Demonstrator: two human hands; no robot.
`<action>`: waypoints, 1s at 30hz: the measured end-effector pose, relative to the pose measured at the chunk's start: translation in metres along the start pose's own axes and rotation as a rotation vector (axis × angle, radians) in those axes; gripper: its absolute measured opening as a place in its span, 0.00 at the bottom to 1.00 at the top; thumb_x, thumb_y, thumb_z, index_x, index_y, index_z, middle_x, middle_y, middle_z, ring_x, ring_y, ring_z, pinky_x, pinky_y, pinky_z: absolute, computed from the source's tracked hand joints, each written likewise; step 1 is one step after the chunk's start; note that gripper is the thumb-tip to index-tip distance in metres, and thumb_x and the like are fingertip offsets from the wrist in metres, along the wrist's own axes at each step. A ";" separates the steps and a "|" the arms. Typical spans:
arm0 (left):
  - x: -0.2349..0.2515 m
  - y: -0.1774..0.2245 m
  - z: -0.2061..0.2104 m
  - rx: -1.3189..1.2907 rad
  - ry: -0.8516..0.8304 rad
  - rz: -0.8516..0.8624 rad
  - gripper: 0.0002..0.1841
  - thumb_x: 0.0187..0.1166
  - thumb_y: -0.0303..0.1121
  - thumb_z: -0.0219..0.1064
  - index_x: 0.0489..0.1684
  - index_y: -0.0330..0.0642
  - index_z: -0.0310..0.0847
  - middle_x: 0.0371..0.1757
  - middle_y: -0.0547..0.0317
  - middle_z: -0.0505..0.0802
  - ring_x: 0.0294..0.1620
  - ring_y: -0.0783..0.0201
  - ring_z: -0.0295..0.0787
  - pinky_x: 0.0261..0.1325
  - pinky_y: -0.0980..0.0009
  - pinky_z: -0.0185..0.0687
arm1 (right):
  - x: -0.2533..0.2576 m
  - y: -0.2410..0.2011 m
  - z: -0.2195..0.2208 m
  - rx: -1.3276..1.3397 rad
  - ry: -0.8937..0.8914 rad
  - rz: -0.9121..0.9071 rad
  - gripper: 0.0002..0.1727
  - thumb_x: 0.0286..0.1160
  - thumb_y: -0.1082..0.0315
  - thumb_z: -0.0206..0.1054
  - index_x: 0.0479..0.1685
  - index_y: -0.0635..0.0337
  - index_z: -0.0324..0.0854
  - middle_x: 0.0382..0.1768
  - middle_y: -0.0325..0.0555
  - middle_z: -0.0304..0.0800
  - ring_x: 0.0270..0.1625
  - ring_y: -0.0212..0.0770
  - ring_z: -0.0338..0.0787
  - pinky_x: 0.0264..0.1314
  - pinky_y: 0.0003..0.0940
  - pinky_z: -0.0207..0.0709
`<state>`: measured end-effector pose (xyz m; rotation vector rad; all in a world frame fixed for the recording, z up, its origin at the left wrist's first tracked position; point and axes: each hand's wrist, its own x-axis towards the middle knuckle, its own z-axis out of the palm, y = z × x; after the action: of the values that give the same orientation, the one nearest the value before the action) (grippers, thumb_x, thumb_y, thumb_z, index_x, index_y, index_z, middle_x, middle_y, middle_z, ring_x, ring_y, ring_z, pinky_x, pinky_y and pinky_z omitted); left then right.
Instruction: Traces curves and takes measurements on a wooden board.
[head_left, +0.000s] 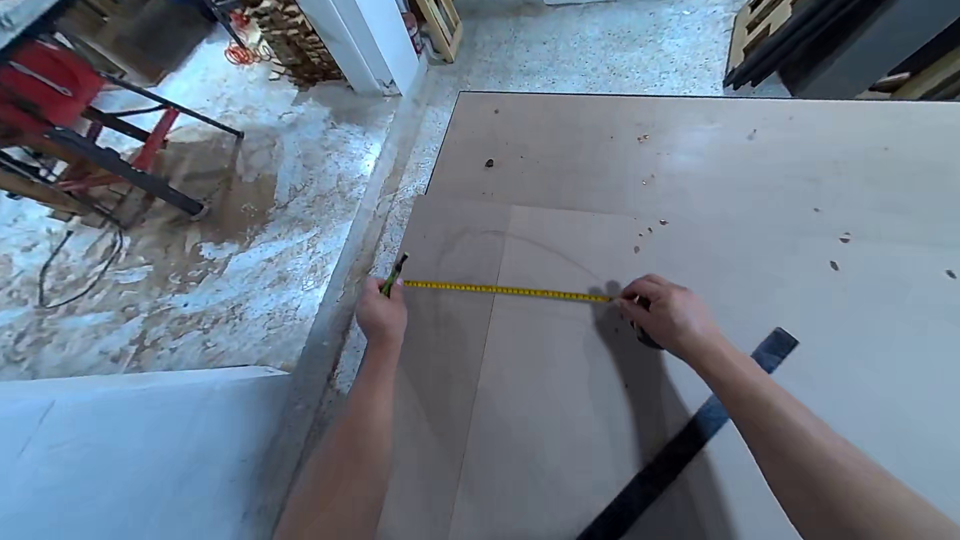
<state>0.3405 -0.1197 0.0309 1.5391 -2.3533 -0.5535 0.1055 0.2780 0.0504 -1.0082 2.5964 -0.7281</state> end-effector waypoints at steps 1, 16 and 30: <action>0.017 0.013 0.007 0.006 0.009 -0.002 0.21 0.85 0.44 0.68 0.57 0.31 0.82 0.52 0.32 0.90 0.55 0.34 0.89 0.60 0.33 0.81 | 0.022 0.004 0.001 -0.009 0.017 0.001 0.08 0.77 0.55 0.75 0.39 0.47 0.92 0.44 0.38 0.93 0.40 0.41 0.92 0.42 0.53 0.88; 0.124 0.061 0.052 -0.054 -0.038 -0.015 0.21 0.80 0.54 0.71 0.41 0.42 0.89 0.37 0.47 0.90 0.41 0.48 0.87 0.47 0.39 0.78 | 0.107 0.052 0.012 -0.117 0.060 0.228 0.17 0.78 0.45 0.72 0.29 0.44 0.83 0.23 0.45 0.83 0.25 0.52 0.84 0.23 0.63 0.72; 0.131 0.054 0.055 -0.147 -0.070 -0.043 0.21 0.80 0.53 0.71 0.36 0.42 0.86 0.32 0.50 0.89 0.36 0.53 0.85 0.42 0.44 0.79 | 0.106 0.039 0.009 -0.178 0.071 0.208 0.15 0.76 0.50 0.74 0.24 0.41 0.81 0.21 0.40 0.82 0.24 0.47 0.83 0.22 0.58 0.72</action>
<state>0.2216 -0.2113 0.0091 1.5311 -2.2772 -0.7837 0.0107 0.2265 0.0156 -0.7535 2.8137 -0.4975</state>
